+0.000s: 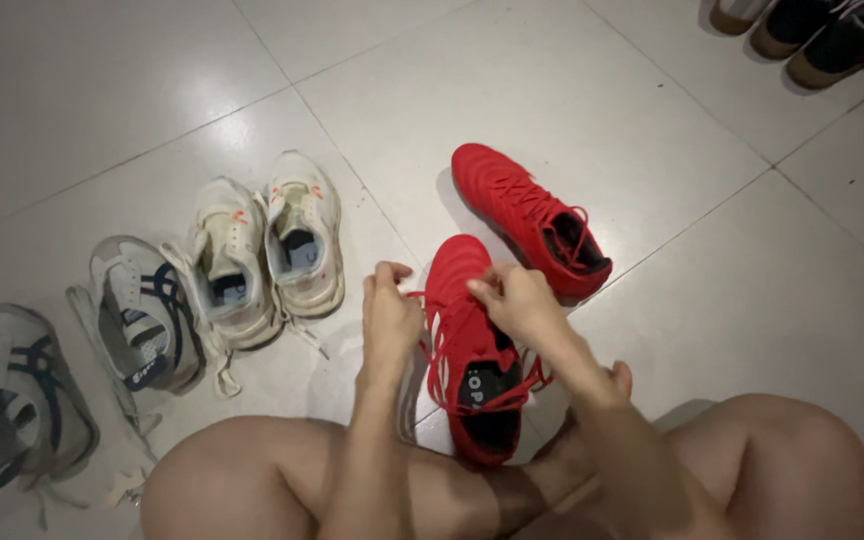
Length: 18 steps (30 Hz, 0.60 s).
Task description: The person removes the laces from a red sneaker, then re-laces it by threading the laces through the eyelets and tying them. The person repeats this process on the second red sneaker.
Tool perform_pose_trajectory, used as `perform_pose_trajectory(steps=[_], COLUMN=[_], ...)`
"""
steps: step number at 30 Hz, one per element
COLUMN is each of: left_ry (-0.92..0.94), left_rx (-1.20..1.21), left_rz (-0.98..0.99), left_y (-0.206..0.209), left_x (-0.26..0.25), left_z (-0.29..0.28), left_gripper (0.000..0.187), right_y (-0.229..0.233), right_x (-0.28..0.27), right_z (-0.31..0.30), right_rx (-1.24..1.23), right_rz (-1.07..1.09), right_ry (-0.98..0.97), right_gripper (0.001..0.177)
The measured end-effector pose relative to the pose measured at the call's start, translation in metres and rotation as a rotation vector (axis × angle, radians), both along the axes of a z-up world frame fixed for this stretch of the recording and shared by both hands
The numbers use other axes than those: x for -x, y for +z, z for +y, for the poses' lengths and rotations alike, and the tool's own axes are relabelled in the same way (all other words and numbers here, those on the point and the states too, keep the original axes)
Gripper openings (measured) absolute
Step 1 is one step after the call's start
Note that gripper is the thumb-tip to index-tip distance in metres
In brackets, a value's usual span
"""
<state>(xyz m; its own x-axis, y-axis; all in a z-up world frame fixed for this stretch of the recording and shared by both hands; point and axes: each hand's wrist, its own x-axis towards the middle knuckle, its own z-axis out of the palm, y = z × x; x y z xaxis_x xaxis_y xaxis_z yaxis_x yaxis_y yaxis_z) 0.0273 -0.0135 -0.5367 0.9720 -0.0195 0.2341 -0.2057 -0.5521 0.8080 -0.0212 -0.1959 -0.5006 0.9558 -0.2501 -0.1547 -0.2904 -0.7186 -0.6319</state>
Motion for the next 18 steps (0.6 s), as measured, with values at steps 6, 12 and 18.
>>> perform_pose_trajectory(steps=[6, 12, 18], left_ry=[-0.265, -0.447, -0.288], left_rx=[0.109, 0.276, 0.761], left_rz=[0.378, 0.689, 0.819], left_y=[-0.014, -0.010, 0.040], left_x=[0.007, -0.007, -0.016], left_z=[0.003, 0.002, 0.001], left_gripper=[0.048, 0.056, 0.037], right_y=[-0.029, -0.029, 0.004], right_x=[-0.005, -0.020, -0.012], right_z=[0.008, -0.007, -0.005], right_rx=[-0.100, -0.955, -0.972], right_rz=[-0.129, 0.069, 0.084], right_ry=[-0.064, -0.225, -0.116], right_gripper=[0.019, 0.024, 0.027])
